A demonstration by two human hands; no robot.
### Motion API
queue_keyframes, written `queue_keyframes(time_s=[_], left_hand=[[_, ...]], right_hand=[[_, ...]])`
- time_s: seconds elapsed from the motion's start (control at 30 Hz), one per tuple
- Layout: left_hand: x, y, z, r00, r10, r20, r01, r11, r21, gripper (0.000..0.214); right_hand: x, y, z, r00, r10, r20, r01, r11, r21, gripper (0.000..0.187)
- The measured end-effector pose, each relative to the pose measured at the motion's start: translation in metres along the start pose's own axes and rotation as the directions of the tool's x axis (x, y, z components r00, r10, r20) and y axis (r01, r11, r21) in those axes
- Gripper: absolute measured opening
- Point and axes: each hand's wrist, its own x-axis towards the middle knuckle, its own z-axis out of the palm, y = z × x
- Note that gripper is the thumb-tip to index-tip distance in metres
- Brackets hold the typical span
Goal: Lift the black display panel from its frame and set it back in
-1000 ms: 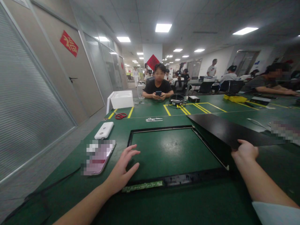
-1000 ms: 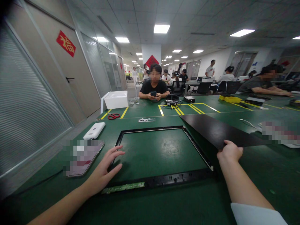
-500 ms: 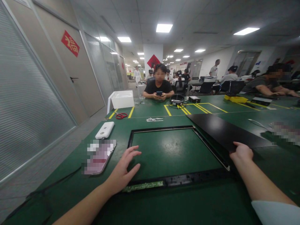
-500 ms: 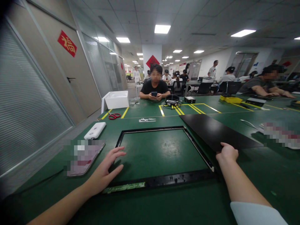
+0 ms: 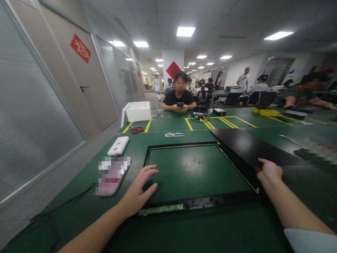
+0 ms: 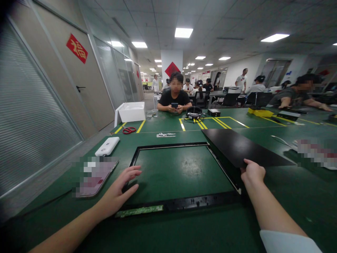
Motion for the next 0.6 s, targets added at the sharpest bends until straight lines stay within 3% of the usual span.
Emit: queue_keyframes(time_s=[0.6], left_hand=[[0.001, 0.002, 0.000, 1.000, -0.008, -0.010, 0.007, 0.997, -0.080, 0.033]], right_hand=[[-0.021, -0.003, 0.006, 0.998, -0.057, 0.034, 0.057, 0.998, -0.011, 0.031]])
